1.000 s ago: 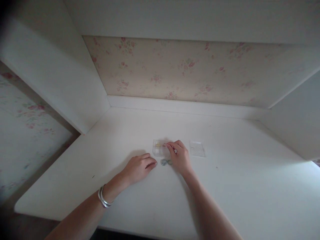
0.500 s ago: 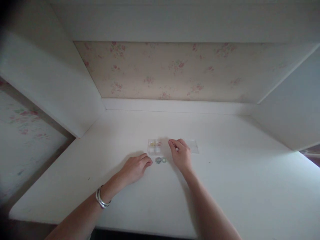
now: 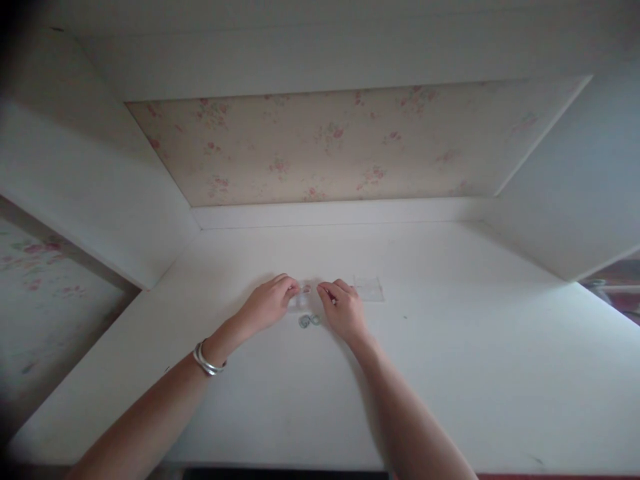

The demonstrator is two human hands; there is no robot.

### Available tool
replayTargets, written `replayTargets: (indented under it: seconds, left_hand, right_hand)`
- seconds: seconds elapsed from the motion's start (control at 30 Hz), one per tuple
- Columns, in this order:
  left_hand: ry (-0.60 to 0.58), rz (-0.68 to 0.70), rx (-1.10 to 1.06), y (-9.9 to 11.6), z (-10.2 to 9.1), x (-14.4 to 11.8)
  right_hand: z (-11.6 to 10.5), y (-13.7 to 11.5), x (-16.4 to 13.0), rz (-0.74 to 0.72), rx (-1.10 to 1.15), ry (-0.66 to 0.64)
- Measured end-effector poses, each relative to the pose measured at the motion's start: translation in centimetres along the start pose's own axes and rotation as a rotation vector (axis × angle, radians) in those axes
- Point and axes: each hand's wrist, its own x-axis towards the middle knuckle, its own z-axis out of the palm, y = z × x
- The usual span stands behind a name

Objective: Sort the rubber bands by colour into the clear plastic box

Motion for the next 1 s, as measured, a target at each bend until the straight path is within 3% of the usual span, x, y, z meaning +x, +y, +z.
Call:
replayTargets:
  seconds: [0.23, 0.37, 0.53, 0.77, 1.0]
  left_hand:
    - [-0.08, 0.012, 0.077, 0.0, 1.6, 2.7]
    - [-0.05, 0.017, 0.05, -0.4, 1.9, 2.7]
    - [0.024, -0.01, 0.023, -0.6, 1.1, 0.4]
    - [-0.056, 0.054, -0.054, 0.7, 2.1, -4.3]
    - [-0.063, 0.05, 0.013, 1.0, 3.3, -4.8]
  right_hand:
    - [-0.3, -0.1, -0.1, -0.023, -0.027, -0.025]
    - [-0.5, -0.3, -0.1, -0.038, -0.046, -0.047]
    - [-0.7, -0.4, 0.0, -0.039, -0.056, -0.043]
    - [-0.1, -0.1, -0.2, -0.047, -0.072, -0.048]
    - [0.8, 0.0, -0.5, -0.018, -0.08, -0.071]
